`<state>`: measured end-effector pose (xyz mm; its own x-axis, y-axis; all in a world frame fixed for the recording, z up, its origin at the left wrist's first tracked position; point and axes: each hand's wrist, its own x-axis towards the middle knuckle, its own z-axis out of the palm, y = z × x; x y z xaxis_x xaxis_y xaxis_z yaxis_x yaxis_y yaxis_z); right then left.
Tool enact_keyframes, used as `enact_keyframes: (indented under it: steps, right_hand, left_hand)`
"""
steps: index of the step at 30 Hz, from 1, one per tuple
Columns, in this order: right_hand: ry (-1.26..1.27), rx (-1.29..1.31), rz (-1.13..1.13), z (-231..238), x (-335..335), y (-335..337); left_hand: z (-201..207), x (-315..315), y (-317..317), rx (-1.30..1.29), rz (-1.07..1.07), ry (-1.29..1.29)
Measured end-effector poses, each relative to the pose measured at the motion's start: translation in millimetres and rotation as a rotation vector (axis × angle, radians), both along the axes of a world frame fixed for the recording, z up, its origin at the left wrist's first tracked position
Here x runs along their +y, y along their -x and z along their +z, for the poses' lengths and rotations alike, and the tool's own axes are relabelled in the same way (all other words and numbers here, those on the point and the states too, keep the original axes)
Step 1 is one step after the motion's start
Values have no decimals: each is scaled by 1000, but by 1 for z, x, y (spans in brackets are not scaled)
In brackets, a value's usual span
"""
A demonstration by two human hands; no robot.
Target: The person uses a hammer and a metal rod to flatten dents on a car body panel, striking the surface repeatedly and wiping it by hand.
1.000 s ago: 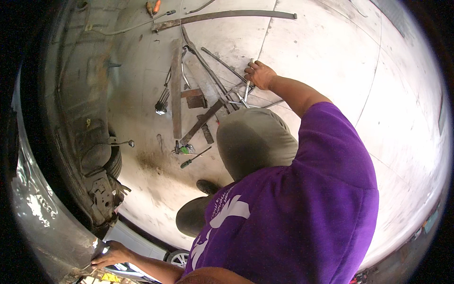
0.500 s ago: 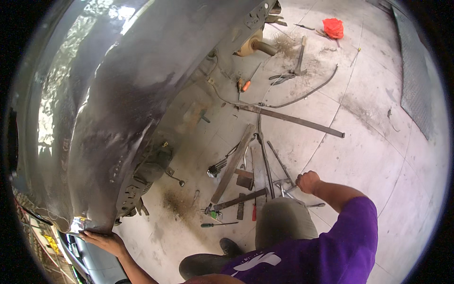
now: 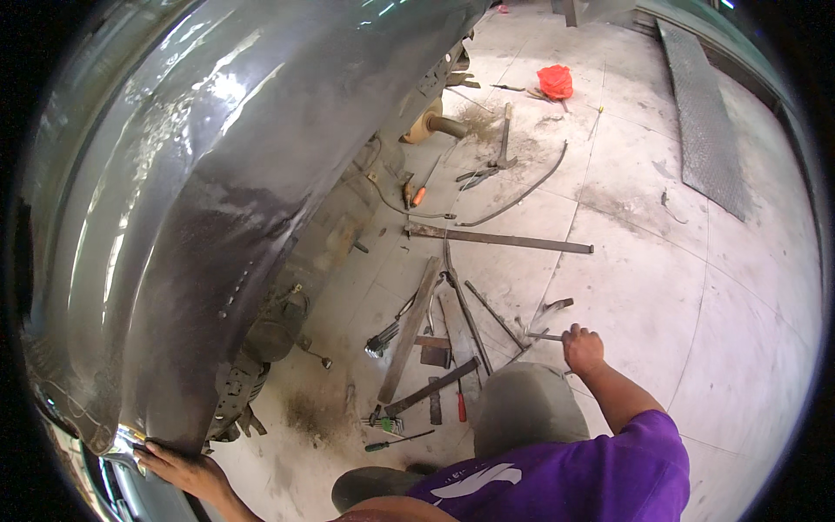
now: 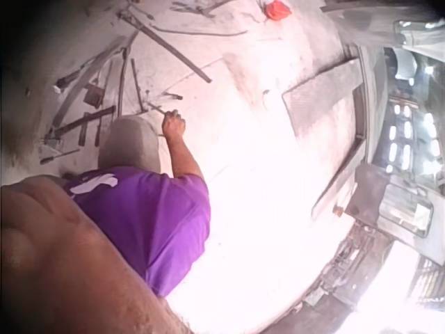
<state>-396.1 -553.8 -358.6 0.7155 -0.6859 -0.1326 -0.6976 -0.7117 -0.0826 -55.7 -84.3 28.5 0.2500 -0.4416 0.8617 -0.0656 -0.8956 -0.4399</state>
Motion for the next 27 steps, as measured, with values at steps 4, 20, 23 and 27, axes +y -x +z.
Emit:
enact_keyframes:
  steps: [4, 20, 23, 27]
  right_hand:
    - [-294, 82, -122, 48, -3, -27]
    - [-1052, -1708, -15, 235, -29, -117]
    - [-791, -1847, 148, 258, -29, -132]
    - [-544, -2093, 288, 270, -38, -163]
  left_hand:
    - [-4, -4, -3, 6, 3, -13]
    - [24, -28, 32, 30, 98, -170]
    - [36, -26, 41, -42, 56, -260]
    - [45, -14, 54, 84, 153, -132]
